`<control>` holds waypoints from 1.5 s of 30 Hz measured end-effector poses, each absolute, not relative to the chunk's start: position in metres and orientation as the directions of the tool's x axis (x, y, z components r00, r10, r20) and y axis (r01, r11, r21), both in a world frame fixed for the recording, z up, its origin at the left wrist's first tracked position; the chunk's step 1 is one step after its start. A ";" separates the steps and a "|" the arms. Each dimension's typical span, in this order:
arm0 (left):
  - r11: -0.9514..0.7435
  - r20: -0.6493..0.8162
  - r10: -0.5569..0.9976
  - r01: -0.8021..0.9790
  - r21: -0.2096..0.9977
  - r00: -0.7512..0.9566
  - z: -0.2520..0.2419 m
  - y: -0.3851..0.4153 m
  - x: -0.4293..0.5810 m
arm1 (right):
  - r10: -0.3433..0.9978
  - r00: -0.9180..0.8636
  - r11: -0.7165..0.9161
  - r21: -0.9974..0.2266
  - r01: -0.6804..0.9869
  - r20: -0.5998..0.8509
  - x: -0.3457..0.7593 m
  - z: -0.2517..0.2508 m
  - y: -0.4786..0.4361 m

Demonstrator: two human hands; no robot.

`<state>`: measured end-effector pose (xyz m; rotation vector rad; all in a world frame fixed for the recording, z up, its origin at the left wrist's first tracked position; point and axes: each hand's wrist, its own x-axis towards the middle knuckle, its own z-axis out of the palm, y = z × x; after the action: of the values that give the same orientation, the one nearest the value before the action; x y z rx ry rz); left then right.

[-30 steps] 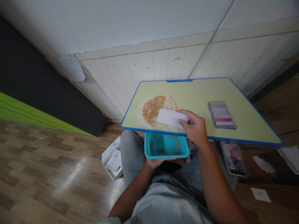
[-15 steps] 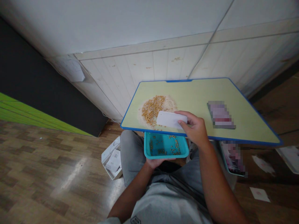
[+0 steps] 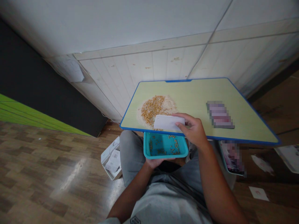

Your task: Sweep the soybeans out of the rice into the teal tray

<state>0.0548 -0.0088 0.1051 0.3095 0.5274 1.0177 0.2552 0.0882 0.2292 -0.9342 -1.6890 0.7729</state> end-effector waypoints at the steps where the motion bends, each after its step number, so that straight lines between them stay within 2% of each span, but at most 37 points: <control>1: 0.499 -0.269 0.867 -0.721 0.481 0.420 0.105 -0.009 0.055 | 0.868 -0.190 0.494 -0.840 0.223 0.460 0.255 0.229 0.088; 9: 0.511 -0.262 0.859 -0.719 0.471 0.439 0.099 -0.007 0.055 | 0.862 -0.183 0.501 -0.850 0.164 0.473 0.260 0.227 0.087; 22: 0.526 -0.129 0.846 -0.768 0.365 0.518 0.081 -0.002 0.049 | 0.872 -0.211 0.478 -0.861 0.174 0.441 0.243 0.225 0.082; 26: 0.535 -0.058 0.833 -0.774 0.338 0.551 0.078 -0.002 0.046 | 0.882 -0.168 0.468 -0.857 0.215 0.440 0.243 0.226 0.083; 32: 0.539 -0.028 0.825 -0.771 0.339 0.564 0.081 -0.002 0.047 | 0.888 -0.114 0.459 -0.855 0.242 0.445 0.244 0.228 0.086; 35: 0.522 -0.009 0.834 -0.784 0.337 0.552 0.082 -0.002 0.048 | 0.889 -0.090 0.458 -0.863 0.212 0.450 0.244 0.229 0.087; 40: 0.504 0.002 0.844 -0.794 0.339 0.536 0.079 -0.002 0.047 | 0.872 -0.168 0.480 -0.869 0.116 0.459 0.241 0.229 0.086; 45: 0.516 0.004 0.836 -0.789 0.332 0.548 0.076 -0.003 0.045 | 0.863 -0.231 0.485 -0.865 0.128 0.450 0.236 0.229 0.088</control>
<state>0.0448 -0.0032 0.0761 0.3125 0.1642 0.9813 0.2360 0.0880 0.2293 -0.8569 -1.6779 0.8720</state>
